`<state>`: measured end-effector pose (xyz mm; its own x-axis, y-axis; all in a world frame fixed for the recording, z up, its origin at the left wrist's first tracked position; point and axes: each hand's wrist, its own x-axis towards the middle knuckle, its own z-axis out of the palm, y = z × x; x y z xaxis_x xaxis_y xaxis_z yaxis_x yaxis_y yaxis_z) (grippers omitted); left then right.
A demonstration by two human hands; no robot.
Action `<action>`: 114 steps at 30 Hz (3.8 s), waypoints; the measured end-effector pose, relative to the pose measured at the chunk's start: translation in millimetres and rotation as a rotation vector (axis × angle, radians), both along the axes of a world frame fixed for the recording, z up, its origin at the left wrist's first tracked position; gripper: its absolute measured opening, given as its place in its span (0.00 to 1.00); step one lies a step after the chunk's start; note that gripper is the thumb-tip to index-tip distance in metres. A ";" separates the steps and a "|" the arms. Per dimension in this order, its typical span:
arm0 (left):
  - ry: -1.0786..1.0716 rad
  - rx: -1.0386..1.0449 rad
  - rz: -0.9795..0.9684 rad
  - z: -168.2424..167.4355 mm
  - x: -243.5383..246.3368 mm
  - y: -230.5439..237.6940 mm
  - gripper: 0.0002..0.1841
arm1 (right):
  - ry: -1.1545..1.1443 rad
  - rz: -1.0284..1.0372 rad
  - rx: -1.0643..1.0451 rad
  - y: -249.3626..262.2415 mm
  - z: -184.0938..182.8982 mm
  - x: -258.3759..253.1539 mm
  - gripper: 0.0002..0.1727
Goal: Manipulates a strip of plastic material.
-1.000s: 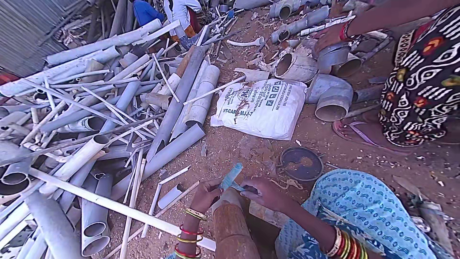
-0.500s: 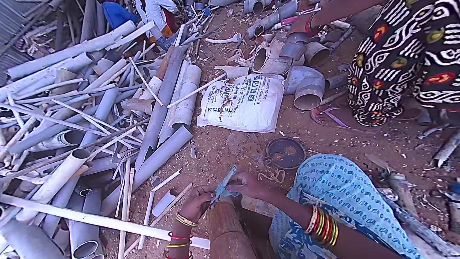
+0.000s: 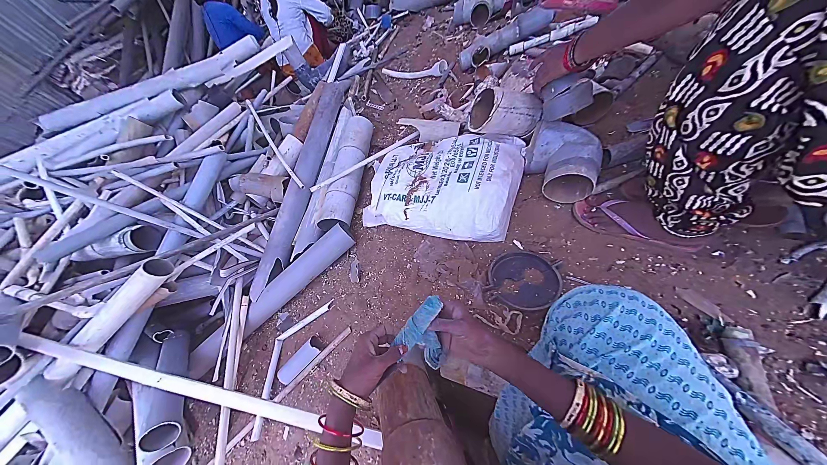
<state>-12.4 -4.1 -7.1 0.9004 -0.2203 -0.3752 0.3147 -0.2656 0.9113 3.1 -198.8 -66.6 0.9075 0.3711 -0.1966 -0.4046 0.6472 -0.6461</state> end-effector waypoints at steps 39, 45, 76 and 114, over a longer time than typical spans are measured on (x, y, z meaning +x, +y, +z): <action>-0.384 -0.074 -0.116 -5.1 -0.9 -5.8 0.13 | -0.333 0.166 0.273 -23.1 -16.2 11.8 0.14; -0.375 -0.050 -0.300 -7.1 -3.3 8.0 0.11 | -0.576 0.340 -0.146 -33.2 -3.6 15.5 0.16; -0.199 0.498 -0.229 4.5 -1.0 5.7 0.15 | -1.222 -0.329 -1.141 -1.8 -5.5 -11.3 0.06; -0.174 0.283 -0.023 -14.3 0.7 8.3 0.14 | -0.433 0.087 -0.625 -5.1 -8.6 -1.5 0.12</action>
<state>-11.7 4.2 -21.4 0.9523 -0.1506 -0.2653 0.1516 -0.5212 0.8399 1.6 -203.9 -75.2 0.9239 0.3817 -0.0273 -0.0649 0.0861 -0.9942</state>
